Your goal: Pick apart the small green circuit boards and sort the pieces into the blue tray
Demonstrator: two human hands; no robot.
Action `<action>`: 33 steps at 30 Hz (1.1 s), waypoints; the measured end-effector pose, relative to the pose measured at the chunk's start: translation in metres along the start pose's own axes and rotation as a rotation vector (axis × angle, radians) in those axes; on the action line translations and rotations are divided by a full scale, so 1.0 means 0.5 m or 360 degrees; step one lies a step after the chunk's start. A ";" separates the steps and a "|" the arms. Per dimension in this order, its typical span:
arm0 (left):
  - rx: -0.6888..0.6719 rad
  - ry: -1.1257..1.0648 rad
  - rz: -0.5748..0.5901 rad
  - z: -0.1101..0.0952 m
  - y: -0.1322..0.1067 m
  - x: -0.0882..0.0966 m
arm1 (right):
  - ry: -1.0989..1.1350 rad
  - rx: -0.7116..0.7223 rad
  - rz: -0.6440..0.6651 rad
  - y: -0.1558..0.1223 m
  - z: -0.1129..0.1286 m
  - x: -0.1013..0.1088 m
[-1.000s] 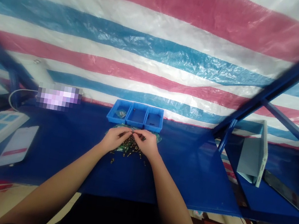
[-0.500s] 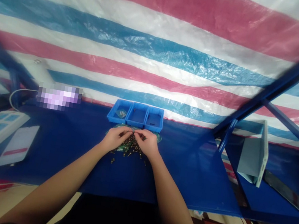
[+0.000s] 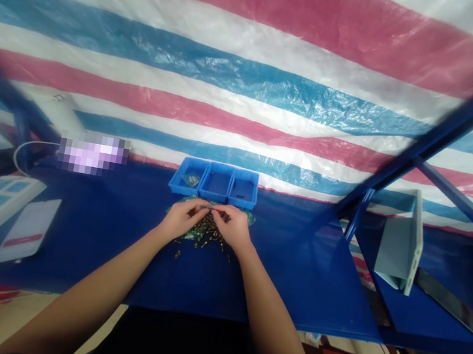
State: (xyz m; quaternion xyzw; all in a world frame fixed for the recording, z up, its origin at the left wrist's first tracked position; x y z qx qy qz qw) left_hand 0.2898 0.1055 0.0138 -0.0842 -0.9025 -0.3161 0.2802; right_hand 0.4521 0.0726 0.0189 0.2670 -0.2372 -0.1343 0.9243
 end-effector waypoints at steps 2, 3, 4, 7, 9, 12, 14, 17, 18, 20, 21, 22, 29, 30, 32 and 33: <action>-0.0018 -0.0015 -0.0018 -0.003 0.000 0.002 | 0.0000 -0.0002 0.0001 0.000 0.000 0.000; -0.0023 -0.0019 -0.0020 -0.003 0.000 0.002 | 0.0000 -0.0002 0.0003 0.000 0.001 0.000; -0.0022 -0.0019 -0.0018 -0.003 0.000 0.002 | -0.0002 0.0001 0.0007 0.000 0.001 0.000; 0.0008 0.0004 -0.0003 -0.001 -0.001 0.001 | -0.0019 0.0010 0.0019 0.000 0.005 -0.001; 0.0034 0.0020 0.0012 0.001 -0.002 0.000 | -0.0028 0.0016 0.0031 0.001 0.007 -0.001; 0.0046 0.0019 0.0030 0.001 -0.002 0.000 | -0.0043 0.0038 0.0040 0.000 0.007 -0.002; 0.0053 0.0019 0.0036 0.001 -0.002 0.000 | -0.0056 0.0053 0.0038 0.000 0.006 -0.002; 0.0062 0.0030 0.0034 0.002 -0.002 0.000 | -0.0053 0.0057 0.0026 0.000 0.005 -0.001; 0.0055 0.0028 0.0029 0.002 -0.002 0.000 | -0.0046 0.0056 0.0020 0.000 0.005 -0.001; 0.0028 0.0013 0.0017 0.002 -0.002 0.000 | -0.0035 0.0050 0.0014 0.001 0.006 0.000; 0.0014 0.0005 0.0011 0.002 -0.002 0.000 | -0.0033 0.0046 0.0013 0.001 0.006 0.000; 0.0003 0.0000 0.0009 0.002 -0.002 0.000 | -0.0032 0.0042 0.0015 0.001 0.005 0.000; -0.0028 -0.0016 0.0001 0.000 -0.002 -0.001 | -0.0054 0.0033 0.0021 0.000 0.000 0.000; -0.0026 -0.0018 0.0000 -0.001 -0.002 -0.001 | -0.0055 0.0033 0.0019 0.000 0.000 0.000; -0.0013 -0.0022 0.0009 -0.001 -0.003 -0.002 | -0.0052 0.0031 0.0021 0.000 0.000 0.001; -0.0005 -0.0023 0.0014 -0.001 -0.003 -0.002 | -0.0053 0.0030 0.0027 0.000 0.000 0.000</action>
Point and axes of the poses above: each hand's wrist, its own y-axis towards the middle knuckle, its own x-axis out of the back of the hand, z = x × y, the point moved 7 cm from there along y, towards the middle knuckle, and after that the axes turned 7 degrees about -z, right-handed, at the moved point
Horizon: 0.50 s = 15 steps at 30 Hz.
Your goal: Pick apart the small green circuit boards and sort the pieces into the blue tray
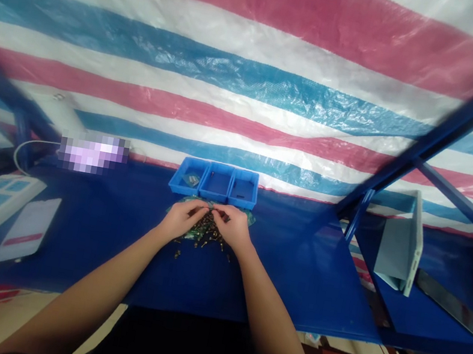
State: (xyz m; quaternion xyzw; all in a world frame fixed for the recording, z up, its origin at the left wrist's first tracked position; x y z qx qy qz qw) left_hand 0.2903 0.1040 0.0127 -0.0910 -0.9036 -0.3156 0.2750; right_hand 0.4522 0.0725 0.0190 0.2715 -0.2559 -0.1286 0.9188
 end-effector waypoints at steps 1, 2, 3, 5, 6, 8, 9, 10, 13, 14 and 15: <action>0.0006 -0.0001 0.0002 0.000 0.000 0.000 | -0.0003 -0.0002 0.0006 0.000 0.000 -0.001; 0.0009 -0.0002 0.0001 0.001 0.000 0.000 | -0.0007 -0.0005 0.0011 0.000 -0.001 -0.001; 0.0007 -0.0002 -0.0004 0.001 0.000 0.000 | -0.0011 -0.0008 0.0012 0.000 -0.002 -0.002; 0.0006 0.0007 -0.0022 0.001 0.001 0.002 | -0.0016 -0.0013 -0.0002 0.000 -0.005 -0.002; 0.0010 0.0015 -0.0026 0.003 0.001 0.002 | -0.0018 -0.0013 -0.0008 0.000 -0.006 -0.002; 0.0017 0.0030 -0.0024 0.005 0.001 0.002 | -0.0021 -0.0010 -0.0009 -0.001 -0.009 -0.003; 0.0016 0.0035 -0.0018 0.005 0.001 0.002 | -0.0023 -0.0007 -0.0004 -0.001 -0.009 -0.004; 0.0013 0.0037 -0.0010 0.005 0.002 0.001 | -0.0024 -0.0004 -0.0001 -0.001 -0.009 -0.004; 0.0019 0.0033 0.0000 0.006 0.001 0.000 | -0.0015 0.0012 0.0006 -0.001 -0.005 -0.004; 0.0027 0.0029 0.0001 0.007 0.001 0.000 | -0.0011 0.0018 0.0008 -0.001 -0.003 -0.004; 0.0034 0.0025 0.0000 0.007 0.001 0.000 | -0.0009 0.0021 0.0012 -0.001 -0.001 -0.004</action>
Point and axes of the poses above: each hand's wrist, its own y-axis towards the middle knuckle, its own x-axis out of the back of the hand, z = x × y, the point moved 7 cm from there along y, towards the middle knuckle, and after that the axes turned 7 degrees about -z, right-handed, at the moved point
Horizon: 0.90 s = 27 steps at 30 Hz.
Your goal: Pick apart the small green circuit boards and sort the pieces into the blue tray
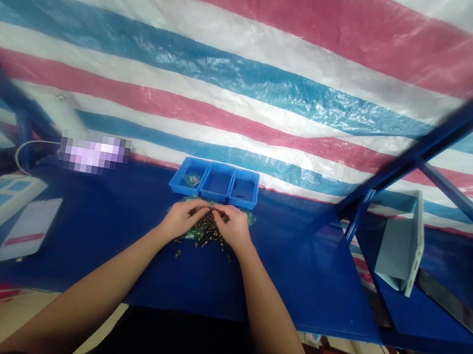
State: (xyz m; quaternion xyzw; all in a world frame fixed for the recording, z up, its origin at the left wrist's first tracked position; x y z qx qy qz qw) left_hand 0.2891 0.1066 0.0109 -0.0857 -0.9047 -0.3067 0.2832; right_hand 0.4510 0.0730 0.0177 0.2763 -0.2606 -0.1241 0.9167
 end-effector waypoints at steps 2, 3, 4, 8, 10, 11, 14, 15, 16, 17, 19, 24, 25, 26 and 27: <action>0.0007 -0.0010 -0.0006 0.000 0.000 0.000 | -0.0007 -0.0004 0.0012 0.000 0.002 0.000; 0.0008 -0.0013 -0.0004 0.000 0.000 0.000 | -0.0014 -0.0008 0.0014 0.000 0.001 0.000; 0.0007 -0.0016 -0.0005 0.000 0.000 0.000 | -0.0022 -0.0012 0.0015 0.000 0.001 0.000; 0.0003 -0.0006 -0.0011 0.002 0.000 -0.001 | -0.0034 -0.0006 0.0014 0.001 -0.002 0.000; 0.0010 0.0015 -0.0016 0.003 0.000 -0.001 | -0.0027 -0.0001 0.0004 0.001 -0.002 0.000; 0.0009 0.0022 -0.0017 0.003 0.000 -0.001 | -0.0026 -0.0002 -0.0002 0.001 -0.003 0.001; -0.0023 0.0013 -0.0033 -0.001 0.001 0.001 | -0.0031 -0.0006 -0.0004 0.001 -0.004 0.001; -0.0033 0.0005 -0.0035 -0.002 0.001 0.002 | -0.0035 -0.0007 0.0001 0.001 -0.004 0.001; -0.0036 -0.0001 -0.0035 -0.003 0.001 0.002 | -0.0039 -0.0006 0.0006 0.001 -0.003 0.000; -0.0031 -0.0003 -0.0032 -0.003 0.001 0.002 | -0.0042 -0.0005 0.0007 0.001 -0.002 0.000; -0.0005 -0.0002 -0.0019 -0.001 0.001 0.002 | -0.0047 -0.0013 0.0002 0.001 -0.001 0.001; 0.0031 0.0009 -0.0006 0.005 -0.001 0.000 | -0.0028 -0.0037 -0.0020 0.001 0.000 0.002; 0.0028 0.0016 -0.0005 0.005 -0.001 0.000 | -0.0028 -0.0040 -0.0023 0.001 0.001 0.002; 0.0024 0.0018 -0.0004 0.005 -0.001 -0.001 | -0.0029 -0.0042 -0.0026 0.001 0.001 0.003; 0.0018 0.0016 -0.0006 0.004 -0.001 -0.001 | -0.0031 -0.0045 -0.0032 0.001 0.001 0.004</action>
Point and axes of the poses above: each hand's wrist, its own y-axis towards the middle knuckle, its own x-axis out of the back of the hand, z = x × y, the point moved 7 cm from there along y, towards the middle knuckle, and after that the axes turned 7 degrees about -z, right-handed, at the moved point
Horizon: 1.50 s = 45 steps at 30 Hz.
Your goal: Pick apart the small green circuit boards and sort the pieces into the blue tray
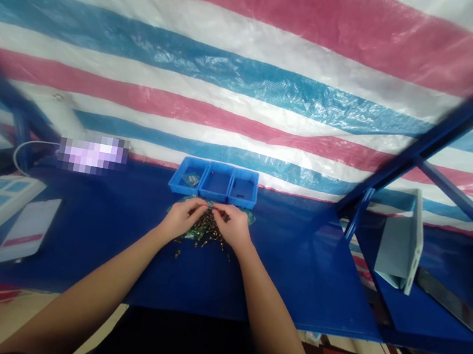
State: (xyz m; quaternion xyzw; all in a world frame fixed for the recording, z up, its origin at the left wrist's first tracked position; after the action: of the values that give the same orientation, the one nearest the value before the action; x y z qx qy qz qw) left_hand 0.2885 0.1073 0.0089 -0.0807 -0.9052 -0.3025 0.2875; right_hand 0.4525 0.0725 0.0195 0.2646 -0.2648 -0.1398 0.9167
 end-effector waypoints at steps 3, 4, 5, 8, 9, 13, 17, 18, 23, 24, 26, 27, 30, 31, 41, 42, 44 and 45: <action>-0.0004 -0.0019 -0.0018 -0.003 0.000 0.001 | -0.0001 0.0005 -0.0018 0.001 0.001 0.004; 0.0000 -0.0023 -0.0019 -0.003 0.001 0.001 | -0.0001 0.0008 -0.0023 0.001 0.002 0.005; 0.0004 -0.0023 -0.0015 -0.003 0.001 0.000 | -0.0002 0.0008 -0.0029 0.001 0.002 0.005; -0.0001 -0.0030 -0.0012 -0.003 0.001 0.000 | 0.0003 0.0009 -0.0042 0.000 0.001 0.005; -0.0008 -0.0037 -0.0017 -0.004 0.001 0.000 | 0.0010 0.0011 -0.0043 0.000 0.001 0.004; -0.0012 -0.0059 -0.0018 -0.006 0.002 0.002 | 0.0031 0.0018 -0.0024 0.000 0.003 0.002; -0.0010 -0.0065 0.0008 -0.011 0.003 0.004 | 0.0042 0.0012 0.0007 0.000 0.005 0.001; -0.0016 -0.0063 0.0012 -0.013 0.003 0.004 | 0.0047 0.0012 0.0006 0.001 0.005 0.001; 0.0008 -0.0045 0.0000 -0.009 0.003 0.005 | 0.0048 0.0003 -0.0027 0.001 0.004 0.004; 0.0008 -0.0042 -0.0002 -0.008 0.003 0.004 | 0.0044 0.0001 -0.0033 0.002 0.004 0.005; -0.0003 -0.0033 -0.0013 -0.008 0.003 0.004 | 0.0044 -0.0001 -0.0035 0.002 0.004 0.005; -0.0007 -0.0027 -0.0020 -0.008 0.003 0.004 | 0.0048 -0.0003 -0.0034 0.002 0.004 0.005; -0.0001 -0.0023 -0.0017 -0.007 0.002 0.004 | 0.0068 -0.0014 -0.0022 0.002 0.003 0.004; -0.0002 -0.0035 -0.0008 -0.008 0.002 0.003 | 0.0072 -0.0015 -0.0017 0.002 0.003 0.003; 0.0029 -0.0012 -0.0005 -0.006 0.002 0.003 | 0.0075 -0.0054 0.0012 0.000 -0.004 -0.002; 0.0016 -0.0016 -0.0013 -0.007 0.002 0.003 | 0.0074 -0.0060 0.0010 0.000 -0.005 -0.002; -0.0018 -0.0025 -0.0025 -0.008 0.002 0.004 | 0.0075 -0.0066 0.0007 0.000 -0.006 -0.002; -0.0029 -0.0026 -0.0029 -0.008 0.003 0.004 | 0.0076 -0.0066 0.0007 0.000 -0.006 -0.002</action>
State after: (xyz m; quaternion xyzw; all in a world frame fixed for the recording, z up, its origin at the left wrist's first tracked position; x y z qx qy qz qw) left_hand 0.2892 0.1059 0.0133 -0.0777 -0.9054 -0.3126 0.2765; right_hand 0.4535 0.0740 0.0168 0.2482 -0.2405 -0.1371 0.9283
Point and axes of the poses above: each hand's wrist, its own y-axis towards the middle knuckle, its own x-axis out of the back of the hand, z = x × y, the point moved 7 cm from there along y, towards the middle knuckle, and after that the axes turned 7 degrees about -z, right-handed, at the moved point
